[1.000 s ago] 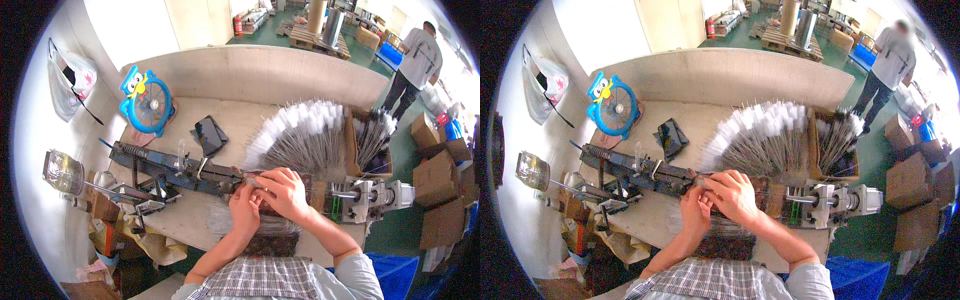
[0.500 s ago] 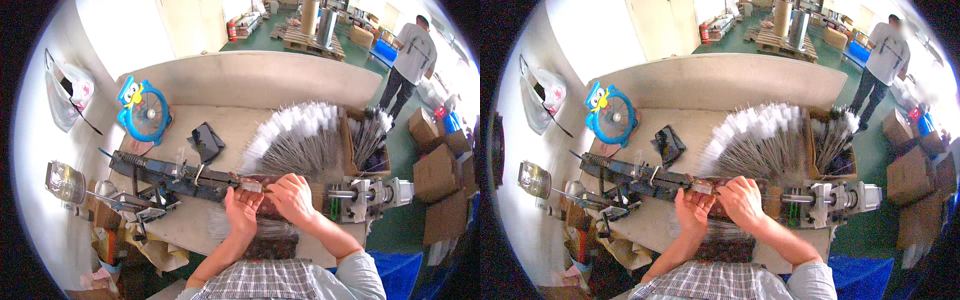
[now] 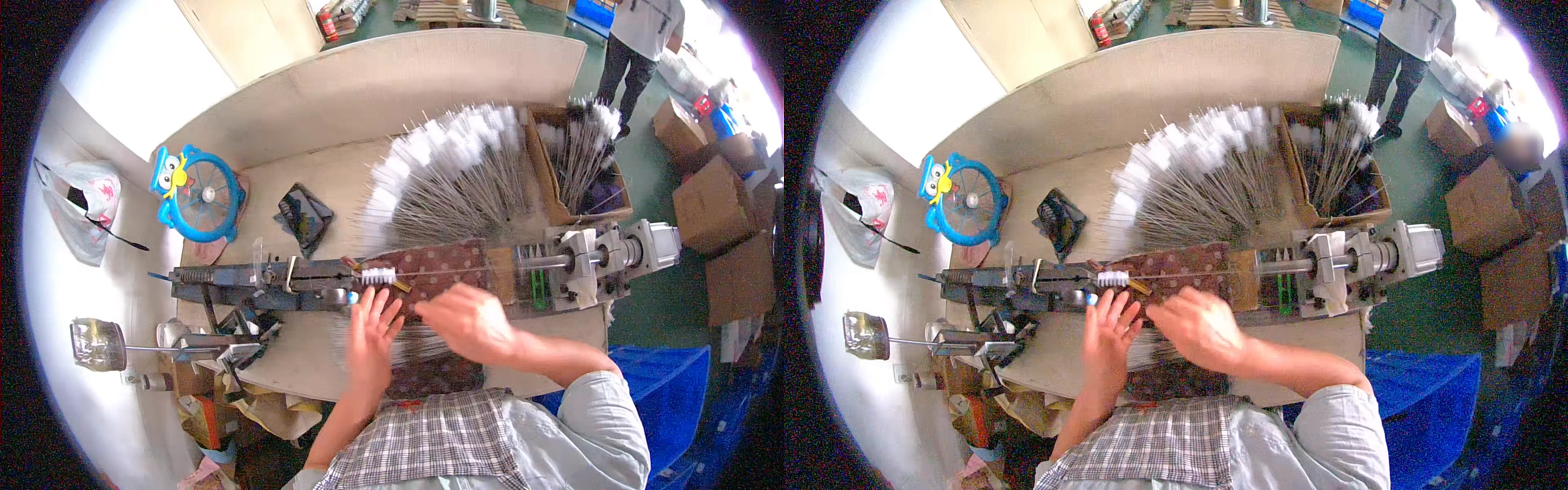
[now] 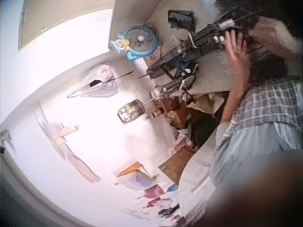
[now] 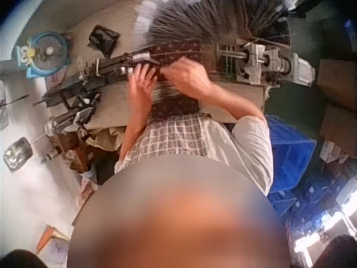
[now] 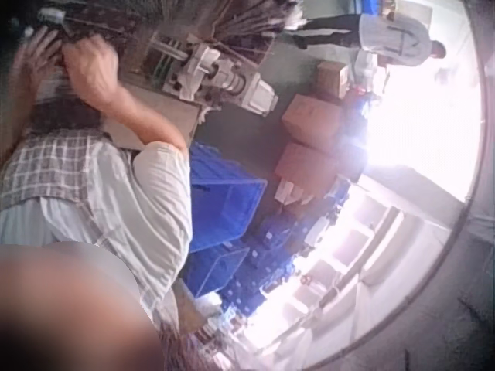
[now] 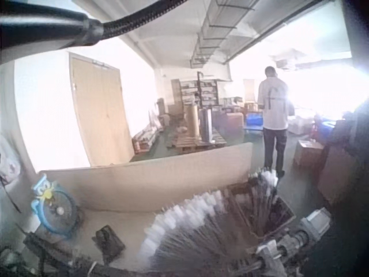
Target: Repeatedly assembling brush heads onto metal rods using a manual jig.
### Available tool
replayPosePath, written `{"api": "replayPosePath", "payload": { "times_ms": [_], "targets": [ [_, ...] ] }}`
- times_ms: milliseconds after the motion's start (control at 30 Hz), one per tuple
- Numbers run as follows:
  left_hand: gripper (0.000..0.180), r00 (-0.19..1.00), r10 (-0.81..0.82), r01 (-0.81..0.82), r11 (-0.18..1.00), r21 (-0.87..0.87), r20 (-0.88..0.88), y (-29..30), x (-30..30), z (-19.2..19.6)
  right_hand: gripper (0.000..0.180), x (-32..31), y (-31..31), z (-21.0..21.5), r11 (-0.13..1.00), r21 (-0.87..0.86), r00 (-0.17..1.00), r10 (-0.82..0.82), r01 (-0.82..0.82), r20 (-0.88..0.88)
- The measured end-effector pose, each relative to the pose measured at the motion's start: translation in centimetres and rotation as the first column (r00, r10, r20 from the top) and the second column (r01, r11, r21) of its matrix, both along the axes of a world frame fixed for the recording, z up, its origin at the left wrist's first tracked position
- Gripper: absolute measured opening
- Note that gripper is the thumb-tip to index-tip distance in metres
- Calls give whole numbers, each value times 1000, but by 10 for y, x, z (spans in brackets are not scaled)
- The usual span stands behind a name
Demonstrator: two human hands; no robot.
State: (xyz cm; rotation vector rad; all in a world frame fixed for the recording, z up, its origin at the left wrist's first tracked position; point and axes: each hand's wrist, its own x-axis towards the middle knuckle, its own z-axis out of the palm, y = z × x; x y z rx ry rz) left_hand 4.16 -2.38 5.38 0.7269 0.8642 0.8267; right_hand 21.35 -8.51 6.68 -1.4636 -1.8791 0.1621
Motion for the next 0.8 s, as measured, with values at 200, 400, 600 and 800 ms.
{"api": "replayPosePath", "payload": {
  "times_ms": [200,400,600,800],
  "targets": [
    [48,888,435,-438,899,15,-147,15,-113,-40,11,3,-19,-53,952,-305,967,69,9,244],
    [34,782,622,-623,781,23,43,38,-317,-87,5,10,-15,-37,943,-333,944,91,21,317],
    [41,430,878,-901,434,-30,-212,72,-376,-107,6,15,-21,-25,940,-337,950,49,61,308],
    [31,478,878,-878,479,24,-24,33,-270,-95,5,20,-22,-12,909,-399,950,10,122,313]
  ]
}}
